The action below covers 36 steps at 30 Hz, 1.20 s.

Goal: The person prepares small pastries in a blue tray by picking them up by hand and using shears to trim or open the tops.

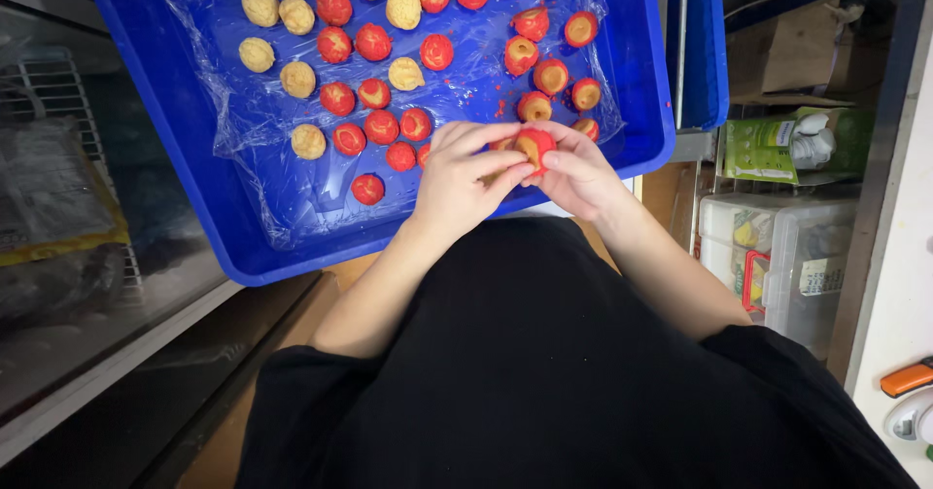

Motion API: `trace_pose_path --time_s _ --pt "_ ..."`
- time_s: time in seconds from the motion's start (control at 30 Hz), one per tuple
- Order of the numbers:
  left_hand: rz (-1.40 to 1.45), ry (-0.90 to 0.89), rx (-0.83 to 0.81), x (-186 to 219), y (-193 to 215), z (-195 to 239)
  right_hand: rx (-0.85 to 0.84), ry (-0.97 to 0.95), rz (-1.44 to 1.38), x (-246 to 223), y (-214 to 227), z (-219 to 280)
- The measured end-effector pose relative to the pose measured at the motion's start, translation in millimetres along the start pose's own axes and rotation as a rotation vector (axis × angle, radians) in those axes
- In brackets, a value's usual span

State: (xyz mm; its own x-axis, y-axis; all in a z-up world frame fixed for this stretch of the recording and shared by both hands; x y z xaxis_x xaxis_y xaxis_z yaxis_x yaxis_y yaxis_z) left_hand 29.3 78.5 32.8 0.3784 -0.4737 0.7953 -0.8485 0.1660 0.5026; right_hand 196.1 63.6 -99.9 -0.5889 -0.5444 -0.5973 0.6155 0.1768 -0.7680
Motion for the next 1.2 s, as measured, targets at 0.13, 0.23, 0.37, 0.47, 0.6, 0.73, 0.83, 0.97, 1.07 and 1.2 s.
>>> trace_pose_path --time_s 0.13,0.23,0.37,0.47,0.6,0.73,0.83,0.97,1.07,1.2 --pt "0.029 -0.028 0.001 10.4 6.9 -8.3 -0.049 -0.080 -0.098 -7.8 -21.8 -7.4" --pt "0.023 0.007 -0.020 6.2 1.5 -15.1 -0.070 -0.110 -0.126 -9.7 -31.7 -12.0" --pt "0.000 0.049 -0.031 -19.6 -8.0 -21.5 0.081 -0.112 -0.119 -13.3 -16.5 -19.9" --pt "-0.100 0.108 -0.074 -61.6 -19.8 -29.5 0.281 -0.006 0.114 -31.0 9.9 -16.1" --pt "-0.254 0.171 -0.182 -115.2 -43.3 -37.5 0.406 0.126 0.249 -61.5 31.4 1.4" --pt "-0.303 0.181 -0.300 -139.0 -65.3 -37.6 0.421 0.148 0.309 -68.4 38.3 9.1" --pt "-0.316 0.157 -0.276 -137.4 -61.0 -34.1 0.406 0.142 0.309 -63.6 38.2 9.7" --pt "-0.360 0.186 -0.301 -133.3 -33.4 -4.9 0.407 0.175 0.335 -68.1 40.5 11.2" --pt "-0.423 0.222 -0.468 -135.5 -27.9 26.0 0.412 0.193 0.343 -73.3 41.2 13.5" --pt "-0.666 0.084 -0.583 -132.7 -37.0 44.8 0.415 0.205 0.337 -76.0 37.4 15.0"
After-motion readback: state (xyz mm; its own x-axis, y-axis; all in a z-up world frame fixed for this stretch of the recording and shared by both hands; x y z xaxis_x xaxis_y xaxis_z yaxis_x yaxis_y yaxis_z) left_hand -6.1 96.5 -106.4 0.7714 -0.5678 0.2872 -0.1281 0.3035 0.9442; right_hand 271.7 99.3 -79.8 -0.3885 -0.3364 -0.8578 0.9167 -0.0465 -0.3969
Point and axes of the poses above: each hand's wrist, its own z-axis away from the middle knuckle, its own y-axis out of the back of the hand, x = y × z, the point moved 9 cm from there along -z, towards the middle knuckle, and after that the axes turned 3 degrees about -x, right-handed, at the moved point
